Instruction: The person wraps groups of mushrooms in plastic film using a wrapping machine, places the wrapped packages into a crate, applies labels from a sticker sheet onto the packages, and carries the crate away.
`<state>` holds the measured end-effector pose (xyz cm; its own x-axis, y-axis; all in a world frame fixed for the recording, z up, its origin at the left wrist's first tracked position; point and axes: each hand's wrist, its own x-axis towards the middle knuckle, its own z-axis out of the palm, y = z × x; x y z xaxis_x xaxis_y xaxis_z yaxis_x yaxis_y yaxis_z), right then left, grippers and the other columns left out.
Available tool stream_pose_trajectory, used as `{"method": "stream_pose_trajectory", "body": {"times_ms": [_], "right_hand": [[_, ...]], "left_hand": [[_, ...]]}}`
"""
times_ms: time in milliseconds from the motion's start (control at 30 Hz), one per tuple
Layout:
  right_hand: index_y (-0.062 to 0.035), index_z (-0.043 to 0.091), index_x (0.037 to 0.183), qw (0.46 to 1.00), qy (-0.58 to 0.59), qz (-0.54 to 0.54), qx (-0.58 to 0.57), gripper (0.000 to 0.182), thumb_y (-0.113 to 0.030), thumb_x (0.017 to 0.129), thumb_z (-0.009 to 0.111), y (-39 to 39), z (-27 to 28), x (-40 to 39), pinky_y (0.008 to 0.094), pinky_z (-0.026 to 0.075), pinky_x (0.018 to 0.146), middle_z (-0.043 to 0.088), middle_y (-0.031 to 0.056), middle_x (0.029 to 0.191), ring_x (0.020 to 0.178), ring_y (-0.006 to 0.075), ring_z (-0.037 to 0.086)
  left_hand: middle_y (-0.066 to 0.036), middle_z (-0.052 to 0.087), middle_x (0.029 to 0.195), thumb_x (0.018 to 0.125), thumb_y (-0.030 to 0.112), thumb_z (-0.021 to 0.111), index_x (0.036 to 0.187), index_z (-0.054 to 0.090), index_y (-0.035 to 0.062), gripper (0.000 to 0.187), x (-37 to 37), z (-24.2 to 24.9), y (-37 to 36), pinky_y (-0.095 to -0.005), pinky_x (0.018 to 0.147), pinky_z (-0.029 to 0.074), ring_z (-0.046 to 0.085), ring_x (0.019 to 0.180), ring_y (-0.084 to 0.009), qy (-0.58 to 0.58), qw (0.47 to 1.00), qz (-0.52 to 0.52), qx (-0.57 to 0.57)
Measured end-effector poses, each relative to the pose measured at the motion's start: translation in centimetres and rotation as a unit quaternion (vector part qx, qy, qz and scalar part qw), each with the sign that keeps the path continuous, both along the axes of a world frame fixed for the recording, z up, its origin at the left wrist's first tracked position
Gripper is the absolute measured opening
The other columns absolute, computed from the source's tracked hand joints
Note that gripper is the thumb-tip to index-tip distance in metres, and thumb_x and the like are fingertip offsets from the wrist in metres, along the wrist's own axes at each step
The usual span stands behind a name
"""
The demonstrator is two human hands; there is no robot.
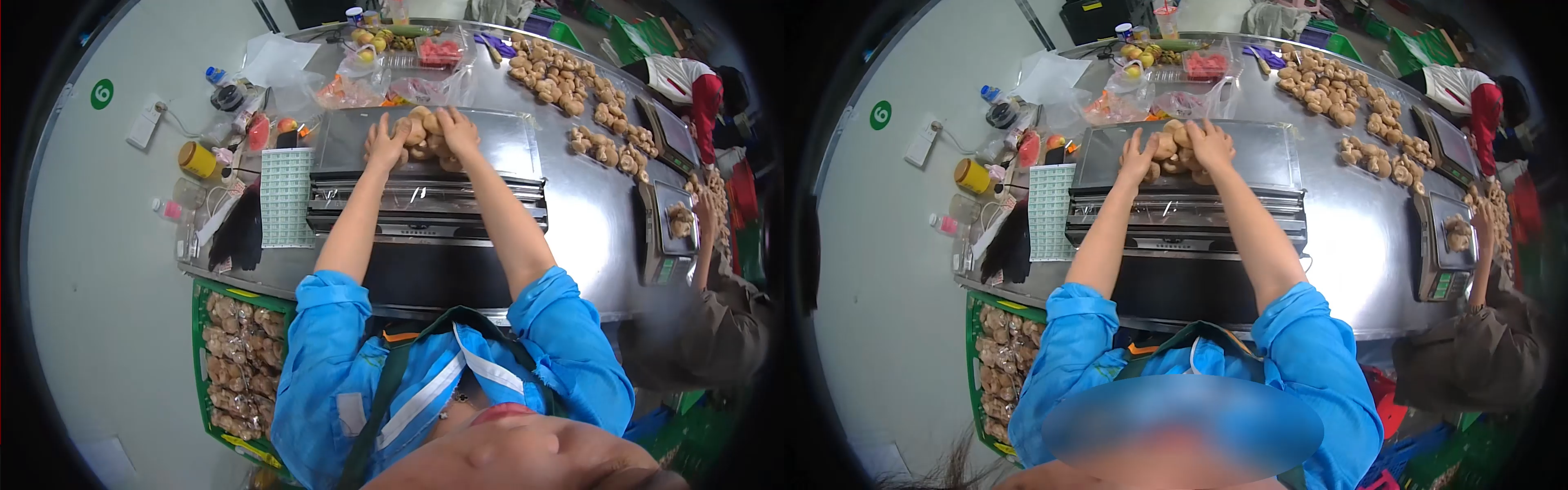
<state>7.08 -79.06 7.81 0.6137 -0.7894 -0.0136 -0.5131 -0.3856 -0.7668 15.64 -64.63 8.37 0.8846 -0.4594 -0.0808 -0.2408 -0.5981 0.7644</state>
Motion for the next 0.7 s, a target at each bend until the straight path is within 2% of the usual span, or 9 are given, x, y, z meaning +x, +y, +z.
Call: {"method": "stream_pose_trajectory", "body": {"times_ms": [67, 133, 200, 300, 367, 533, 600, 667, 700], "right_hand": [[-0.0144, 0.04, 0.13, 1.0, 0.005, -0.014, -0.004, 0.063, -0.055, 0.082, 0.042, -1.0, -0.1, -1.0, 0.0441, 0.027, 0.1, 0.039, 0.0153, 0.132, 0.123, 0.0366, 0.033], [-0.0111, 0.042, 0.129, 0.961, -0.245, 0.096, 0.085, 0.053, -0.04, 0.085, 0.05, -1.2, 0.6, -4.3, 0.0368, 0.035, 0.095, 0.046, 0.0168, 0.126, 0.114, 0.0327, 0.046], [-0.0132, 0.048, 0.124, 0.969, -0.153, 0.192, -0.011, 0.043, -0.023, 0.084, 0.056, -1.5, 2.7, -10.1, 0.032, 0.043, 0.087, 0.054, 0.0156, 0.116, 0.1, 0.0289, 0.056], [-0.016, 0.054, 0.118, 0.93, 0.104, 0.302, -0.183, 0.038, -0.021, 0.08, 0.058, -3.1, 5.0, -15.9, 0.034, 0.046, 0.078, 0.062, 0.0094, 0.097, 0.085, 0.0251, 0.06], [-0.0194, 0.056, 0.114, 0.783, 0.217, 0.418, -0.407, 0.038, -0.021, 0.076, 0.06, -3.7, 5.2, -17.4, 0.0344, 0.047, 0.069, 0.059, 0.0044, 0.079, 0.073, 0.023, 0.058], [-0.0135, 0.054, 0.113, 0.755, 0.064, 0.504, -0.413, 0.039, -0.02, 0.075, 0.06, -2.3, 2.0, -15.3, 0.034, 0.045, 0.058, 0.053, 0.0033, 0.064, 0.062, 0.0218, 0.056], [-0.0099, 0.054, 0.105, 0.848, -0.055, 0.383, -0.362, 0.026, -0.017, 0.08, 0.058, -0.6, -0.7, -15.3, 0.0316, 0.045, 0.054, 0.053, 0.0034, 0.061, 0.058, 0.0171, 0.055], [-0.0044, 0.052, 0.096, 0.975, -0.026, 0.218, 0.012, 0.015, -0.016, 0.087, 0.052, 2.0, 1.5, -17.4, 0.0299, 0.044, 0.054, 0.052, 0.0048, 0.059, 0.057, 0.0142, 0.055], [-0.0015, 0.049, 0.091, 0.955, -0.17, 0.199, 0.142, 0.016, -0.017, 0.091, 0.045, 1.7, 3.2, -17.3, 0.0299, 0.044, 0.056, 0.051, 0.0057, 0.058, 0.057, 0.0147, 0.054]], "left_hand": [[-0.017, 0.037, 0.131, 0.076, 0.057, 0.054, 0.132, 0.034, 0.0106, 0.076, 1.8, -1.0, 2.0, -0.0396, 0.099, 0.028, 0.034, 0.122, -0.0339, -0.067, 0.977, -0.08, -0.188], [-0.014, 0.048, 0.122, 0.08, 0.037, 0.058, 0.122, 0.046, 0.0072, 0.053, 3.9, 0.3, 6.1, -0.0358, 0.094, 0.034, 0.045, 0.112, -0.0292, -0.214, 0.936, -0.22, -0.169], [-0.006, 0.059, 0.109, 0.081, 0.017, 0.053, 0.108, 0.058, 0.0108, 0.028, 6.0, 3.8, 11.5, -0.0352, 0.085, 0.039, 0.056, 0.096, -0.0208, -0.324, 0.845, -0.424, -0.026], [0.0, 0.056, 0.084, 0.075, 0.014, 0.055, 0.112, 0.055, 0.0178, 0.037, 9.1, 4.7, 15.7, -0.0319, 0.084, 0.037, 0.053, 0.083, -0.0155, -0.499, 0.654, -0.56, 0.096], [0.003, 0.045, 0.069, 0.074, 0.017, 0.056, 0.118, 0.051, 0.021, 0.044, 9.5, 4.2, 16.2, -0.0308, 0.084, 0.035, 0.049, 0.078, -0.014, -0.566, 0.553, -0.601, 0.114], [0.002, 0.049, 0.061, 0.078, 0.024, 0.056, 0.114, 0.055, 0.0184, 0.036, 8.1, 0.4, 12.6, -0.0297, 0.074, 0.037, 0.05, 0.067, -0.0135, -0.554, 0.573, -0.603, 0.032], [-0.001, 0.051, 0.055, 0.08, 0.023, 0.057, 0.11, 0.058, 0.0159, 0.031, 6.7, -0.6, 12.8, -0.0307, 0.065, 0.04, 0.05, 0.054, -0.0157, -0.482, 0.683, -0.543, 0.071], [-0.005, 0.052, 0.052, 0.082, 0.019, 0.056, 0.105, 0.06, 0.012, 0.024, 4.1, 0.9, 14.9, -0.0307, 0.054, 0.042, 0.049, 0.046, -0.0149, -0.373, 0.82, -0.423, -0.104], [-0.005, 0.054, 0.054, 0.086, 0.016, 0.052, 0.099, 0.058, 0.0059, 0.018, 3.4, 3.0, 14.9, -0.029, 0.051, 0.043, 0.049, 0.049, -0.0133, -0.202, 0.887, -0.351, -0.22]]}}
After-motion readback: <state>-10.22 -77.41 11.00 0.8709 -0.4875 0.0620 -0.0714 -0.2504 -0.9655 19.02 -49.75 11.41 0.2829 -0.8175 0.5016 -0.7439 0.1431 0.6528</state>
